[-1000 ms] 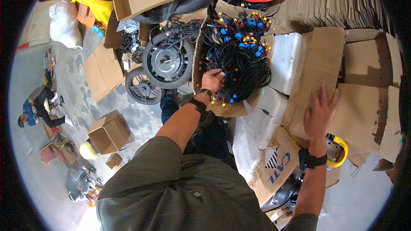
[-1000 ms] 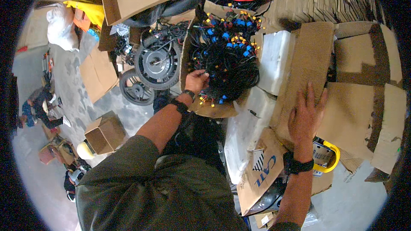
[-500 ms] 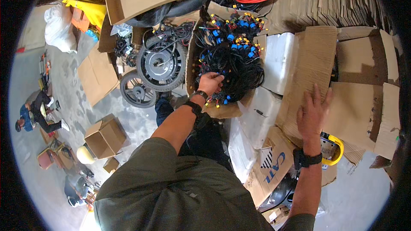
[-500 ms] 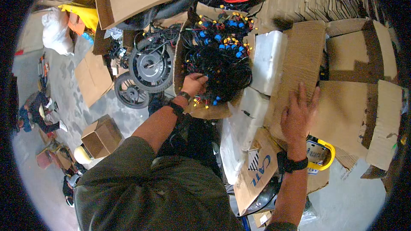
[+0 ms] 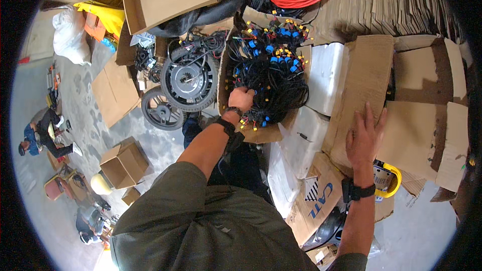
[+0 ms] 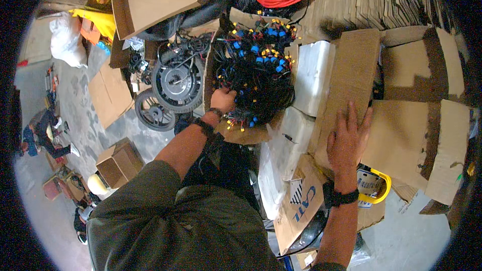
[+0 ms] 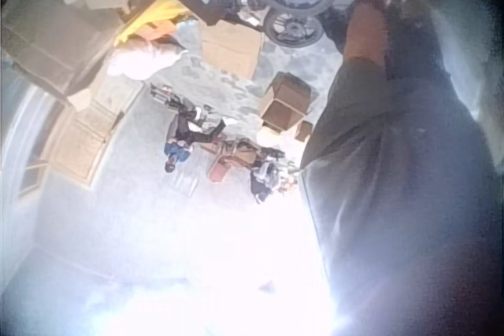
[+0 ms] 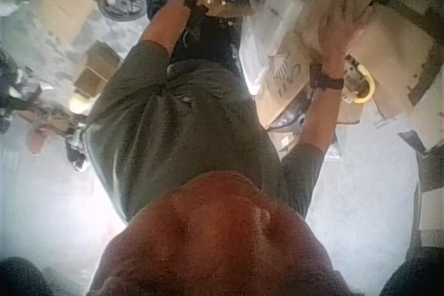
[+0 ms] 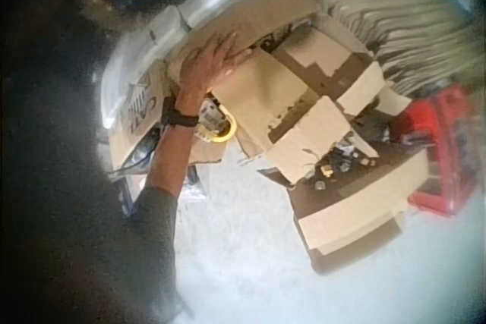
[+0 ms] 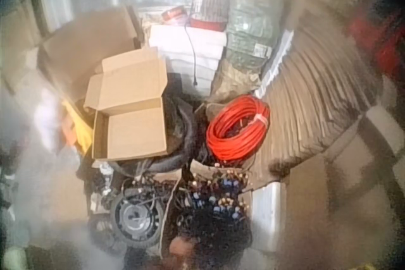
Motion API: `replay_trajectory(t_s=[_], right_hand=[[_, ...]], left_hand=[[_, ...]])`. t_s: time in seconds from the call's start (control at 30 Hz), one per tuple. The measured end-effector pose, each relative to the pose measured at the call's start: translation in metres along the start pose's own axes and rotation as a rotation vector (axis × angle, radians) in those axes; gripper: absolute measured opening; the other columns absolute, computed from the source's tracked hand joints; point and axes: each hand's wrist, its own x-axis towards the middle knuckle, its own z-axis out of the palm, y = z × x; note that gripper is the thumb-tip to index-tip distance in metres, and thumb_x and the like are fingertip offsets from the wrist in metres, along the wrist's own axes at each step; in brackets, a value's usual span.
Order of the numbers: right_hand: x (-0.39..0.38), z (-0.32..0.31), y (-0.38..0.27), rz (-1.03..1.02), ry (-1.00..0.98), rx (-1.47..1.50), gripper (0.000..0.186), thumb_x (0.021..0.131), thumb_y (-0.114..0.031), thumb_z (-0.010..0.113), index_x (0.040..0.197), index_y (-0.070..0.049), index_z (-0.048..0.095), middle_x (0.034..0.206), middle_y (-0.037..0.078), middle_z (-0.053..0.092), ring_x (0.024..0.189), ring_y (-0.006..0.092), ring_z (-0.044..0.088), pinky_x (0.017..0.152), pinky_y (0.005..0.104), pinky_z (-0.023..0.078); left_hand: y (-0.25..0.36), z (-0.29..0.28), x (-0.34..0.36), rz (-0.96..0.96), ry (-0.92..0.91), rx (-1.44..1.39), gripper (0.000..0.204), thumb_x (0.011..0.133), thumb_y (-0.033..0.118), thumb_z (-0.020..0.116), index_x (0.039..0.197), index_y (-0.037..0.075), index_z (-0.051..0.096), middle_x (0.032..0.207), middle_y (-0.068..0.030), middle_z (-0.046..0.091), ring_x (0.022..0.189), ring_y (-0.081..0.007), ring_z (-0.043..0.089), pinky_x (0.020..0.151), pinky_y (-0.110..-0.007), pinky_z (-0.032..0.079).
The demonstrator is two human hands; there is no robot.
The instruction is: Inspecting and preparing wires for a circular LED light fixture in a workshop environment.
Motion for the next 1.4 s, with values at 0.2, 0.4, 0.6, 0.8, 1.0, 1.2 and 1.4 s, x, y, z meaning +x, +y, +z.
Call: replay_trajectory(t_s=[0.2, 0.4, 0.6, 0.8, 1.0, 1.2, 1.4], right_hand=[[-0.001, 0.001, 0.0, 0.036, -0.049, 0.035, 0.049, 0.071, -0.007, 0.064, 0.12, -0.005, 0.058, 0.147, 0.012, 0.036, 0.135, 0.0508, 0.022, 0.11, 0.0548, 0.027], [-0.001, -0.001, -0.001, 0.029, -0.021, 0.059, 0.049, 0.071, -0.007, 0.064, 0.119, -0.004, 0.058, 0.146, 0.013, 0.036, 0.135, 0.0504, 0.021, 0.108, 0.0578, 0.026], [-0.003, 0.001, 0.0, 0.025, -0.025, 0.053, 0.049, 0.07, -0.006, 0.065, 0.118, -0.006, 0.059, 0.146, 0.012, 0.036, 0.136, 0.0491, 0.021, 0.105, 0.0588, 0.028], [-0.001, 0.002, -0.002, 0.0, 0.023, 0.026, 0.047, 0.069, -0.005, 0.066, 0.115, -0.008, 0.061, 0.147, 0.01, 0.035, 0.136, 0.049, 0.021, 0.099, 0.0594, 0.033], [-0.003, 0.003, -0.001, 0.009, -0.027, -0.005, 0.045, 0.069, -0.005, 0.066, 0.113, -0.005, 0.059, 0.147, 0.01, 0.035, 0.135, 0.0506, 0.022, 0.099, 0.06, 0.034], [-0.003, 0.006, 0.002, -0.039, 0.028, 0.004, 0.049, 0.067, -0.004, 0.068, 0.115, -0.006, 0.059, 0.147, 0.011, 0.036, 0.135, 0.0512, 0.022, 0.098, 0.0594, 0.035], [-0.003, 0.007, 0.002, -0.041, 0.036, 0.002, 0.053, 0.064, -0.005, 0.069, 0.116, -0.008, 0.059, 0.147, 0.008, 0.036, 0.136, 0.0496, 0.022, 0.1, 0.0582, 0.034]], left_hand=[[0.023, -0.007, -0.02, -0.117, 0.238, 0.012, 0.051, 0.074, 0.043, 0.068, 0.1, 0.0, 0.064, 0.097, -0.022, 0.065, 0.092, -0.0362, 0.064, 0.082, -0.044, 0.049], [-0.01, -0.001, 0.017, 0.024, 0.48, -0.263, 0.097, 0.058, 0.023, 0.087, 0.135, -0.005, 0.035, 0.116, -0.0227, 0.059, 0.105, -0.0368, 0.059, 0.094, -0.041, 0.047], [0.013, -0.027, 0.024, 0.071, -0.042, -0.645, 0.076, 0.056, 0.011, 0.086, 0.122, 0.001, 0.05, 0.11, -0.011, 0.064, 0.1, -0.023, 0.06, 0.09, -0.034, 0.048], [0.075, 0.061, -0.024, 0.243, 0.112, 0.065, 0.06, 0.069, 0.01, 0.062, 0.126, 0.002, 0.046, 0.102, -0.0287, 0.061, 0.094, -0.0427, 0.06, 0.082, -0.049, 0.05], [0.072, 0.089, -0.049, 0.196, 0.045, 0.053, 0.068, 0.07, 0.005, 0.057, 0.135, 0.0, 0.038, 0.113, -0.0252, 0.057, 0.101, -0.042, 0.058, 0.085, -0.049, 0.049], [0.074, 0.083, -0.05, 0.189, 0.016, 0.003, 0.072, 0.07, 0.005, 0.058, 0.138, 0.002, 0.035, 0.117, -0.0261, 0.055, 0.1, -0.0435, 0.057, 0.086, -0.049, 0.048], [0.067, 0.089, -0.049, 0.198, 0.096, -0.029, 0.074, 0.07, 0.005, 0.062, 0.139, 0.004, 0.035, 0.113, -0.0245, 0.057, 0.102, -0.0429, 0.056, 0.087, -0.049, 0.047]])
